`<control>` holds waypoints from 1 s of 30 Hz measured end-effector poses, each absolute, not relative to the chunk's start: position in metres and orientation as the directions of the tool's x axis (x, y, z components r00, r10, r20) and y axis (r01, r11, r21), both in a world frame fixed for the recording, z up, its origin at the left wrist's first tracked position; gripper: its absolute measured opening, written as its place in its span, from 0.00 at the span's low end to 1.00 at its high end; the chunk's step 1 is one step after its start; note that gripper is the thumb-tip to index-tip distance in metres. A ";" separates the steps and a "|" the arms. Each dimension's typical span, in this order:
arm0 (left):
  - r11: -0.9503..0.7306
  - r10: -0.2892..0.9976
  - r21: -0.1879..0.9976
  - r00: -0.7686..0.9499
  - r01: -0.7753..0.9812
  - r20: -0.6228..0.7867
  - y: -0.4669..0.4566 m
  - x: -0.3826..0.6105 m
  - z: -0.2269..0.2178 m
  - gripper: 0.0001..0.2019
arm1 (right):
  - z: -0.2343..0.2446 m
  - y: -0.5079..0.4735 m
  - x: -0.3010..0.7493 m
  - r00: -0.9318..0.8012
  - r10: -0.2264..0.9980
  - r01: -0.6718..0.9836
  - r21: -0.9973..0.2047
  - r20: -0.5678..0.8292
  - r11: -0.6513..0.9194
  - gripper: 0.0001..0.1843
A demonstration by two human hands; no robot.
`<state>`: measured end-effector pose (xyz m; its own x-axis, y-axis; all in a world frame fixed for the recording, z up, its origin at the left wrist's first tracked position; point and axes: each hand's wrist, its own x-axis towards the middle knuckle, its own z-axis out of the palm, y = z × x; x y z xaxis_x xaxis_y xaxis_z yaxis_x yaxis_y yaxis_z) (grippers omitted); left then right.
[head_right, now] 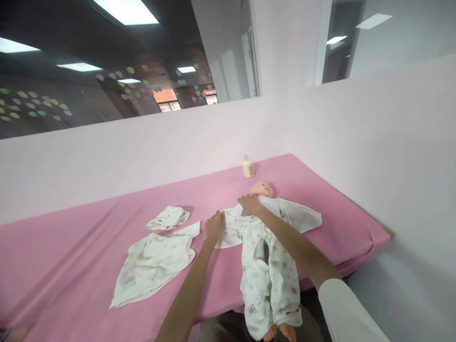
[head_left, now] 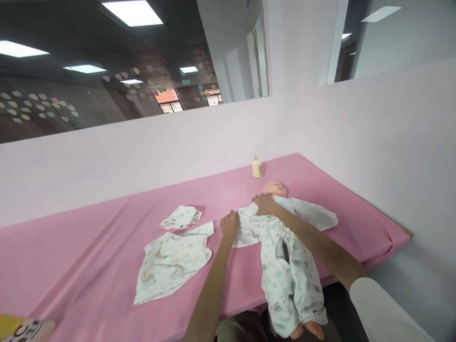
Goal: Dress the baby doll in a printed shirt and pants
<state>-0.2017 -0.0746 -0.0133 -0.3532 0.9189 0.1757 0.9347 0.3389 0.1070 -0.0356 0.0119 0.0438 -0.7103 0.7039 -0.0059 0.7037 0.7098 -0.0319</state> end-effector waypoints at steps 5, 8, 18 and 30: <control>0.347 0.917 0.143 -0.368 0.927 0.154 -0.082 -0.217 -0.026 0.17 | 0.053 0.014 -0.017 -0.699 0.715 0.715 0.003 0.030 0.699 0.27; 0.350 0.911 0.185 -0.380 0.918 0.160 -0.079 -0.216 -0.031 0.19 | 0.052 0.005 -0.030 -0.707 0.707 0.707 0.057 0.030 0.705 0.28; 0.294 0.914 0.298 -0.358 0.908 0.190 -0.081 -0.224 -0.039 0.16 | 0.037 -0.028 -0.094 -0.823 0.565 0.554 0.134 -0.057 0.822 0.16; 0.331 0.902 0.380 -0.408 0.864 0.143 -0.074 -0.227 -0.039 0.18 | 0.070 -0.016 -0.078 -0.762 0.643 0.647 0.120 0.072 0.753 0.18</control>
<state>-0.2268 -0.0738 -0.0389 -0.4083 0.9017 0.1425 0.8637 0.3310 0.3802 -0.0780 -0.0164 0.0695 -0.7624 0.6431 0.0724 0.6468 0.7533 0.1196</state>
